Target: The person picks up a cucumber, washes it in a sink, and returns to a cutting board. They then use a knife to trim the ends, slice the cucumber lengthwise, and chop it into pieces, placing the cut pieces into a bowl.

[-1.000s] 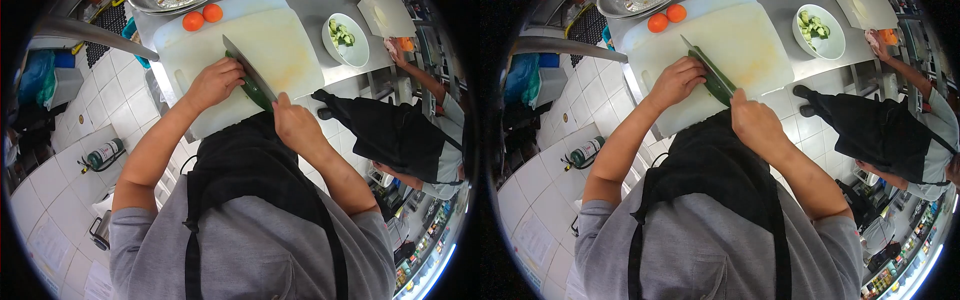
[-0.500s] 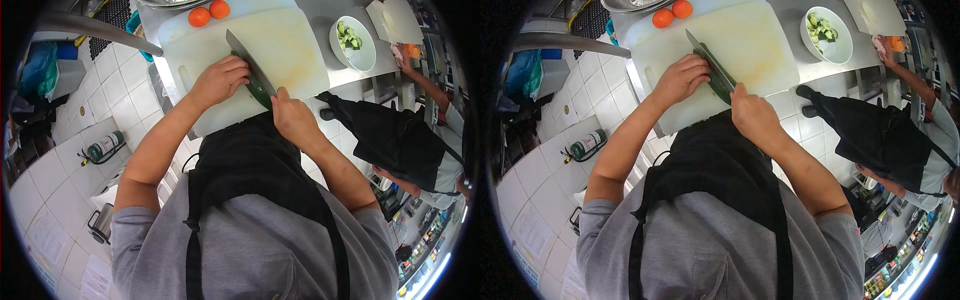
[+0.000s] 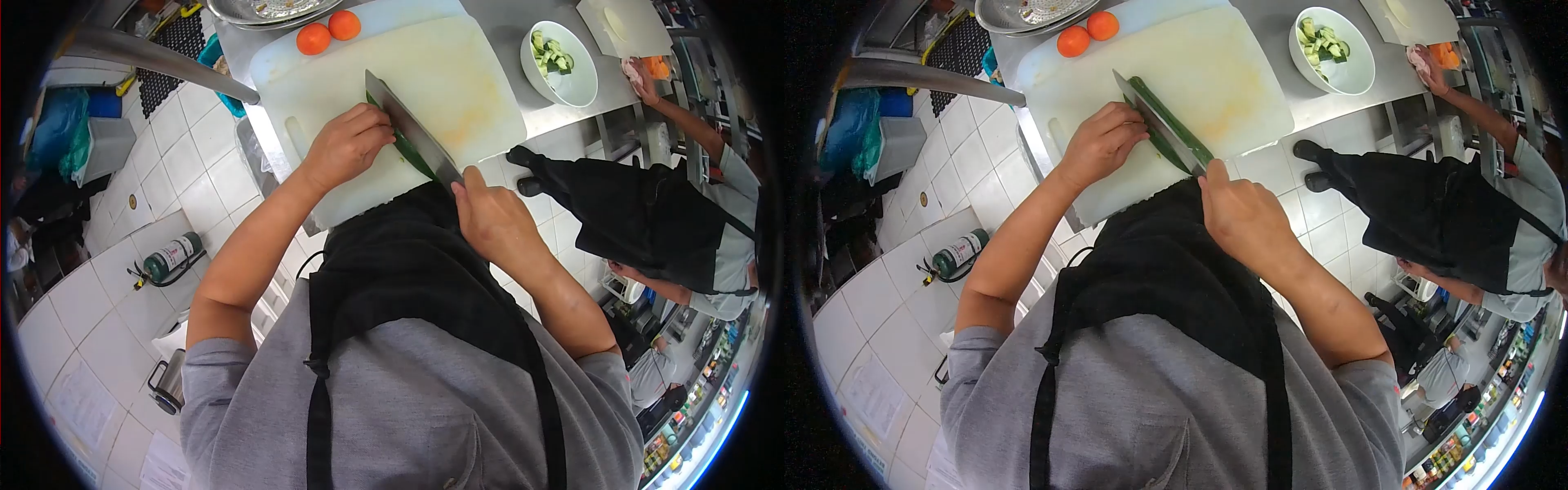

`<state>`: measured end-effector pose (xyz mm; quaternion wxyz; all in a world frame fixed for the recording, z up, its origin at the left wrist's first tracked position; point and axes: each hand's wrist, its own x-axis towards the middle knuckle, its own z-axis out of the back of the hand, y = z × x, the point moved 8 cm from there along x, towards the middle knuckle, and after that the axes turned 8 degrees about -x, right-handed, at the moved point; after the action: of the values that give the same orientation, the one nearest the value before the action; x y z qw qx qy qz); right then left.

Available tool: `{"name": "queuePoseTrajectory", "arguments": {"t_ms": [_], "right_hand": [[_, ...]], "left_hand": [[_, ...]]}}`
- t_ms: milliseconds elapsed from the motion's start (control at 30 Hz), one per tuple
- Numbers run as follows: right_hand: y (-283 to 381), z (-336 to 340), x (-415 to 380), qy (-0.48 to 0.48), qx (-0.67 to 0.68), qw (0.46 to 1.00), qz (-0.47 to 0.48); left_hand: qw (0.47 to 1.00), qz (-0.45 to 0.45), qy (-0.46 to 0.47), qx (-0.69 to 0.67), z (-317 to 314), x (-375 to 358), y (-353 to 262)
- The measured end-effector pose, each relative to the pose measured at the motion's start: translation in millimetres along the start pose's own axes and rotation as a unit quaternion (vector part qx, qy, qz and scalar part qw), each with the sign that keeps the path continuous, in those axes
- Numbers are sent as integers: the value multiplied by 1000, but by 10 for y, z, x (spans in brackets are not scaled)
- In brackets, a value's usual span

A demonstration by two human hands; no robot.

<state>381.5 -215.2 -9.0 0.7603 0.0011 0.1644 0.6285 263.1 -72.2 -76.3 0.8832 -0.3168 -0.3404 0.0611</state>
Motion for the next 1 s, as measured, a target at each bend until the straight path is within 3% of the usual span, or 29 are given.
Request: {"name": "queuePoseTrajectory", "arguments": {"t_ms": [333,467,767,1000], "right_hand": [[42,-144,-70,47,-8,999,3],[24,-275,11,19,3,1000,-6],[16,-287,77,96,18,995,-9],[8,-404,290,29,34,999,-5]], "left_hand": [[1000,-21,-1,-1,-38,-25,31],[1000,-19,-4,-6,-42,-36,47],[1000,-11,-5,5,-39,-39,67],[1000,-7,-2,3,-33,-16,38]]}}
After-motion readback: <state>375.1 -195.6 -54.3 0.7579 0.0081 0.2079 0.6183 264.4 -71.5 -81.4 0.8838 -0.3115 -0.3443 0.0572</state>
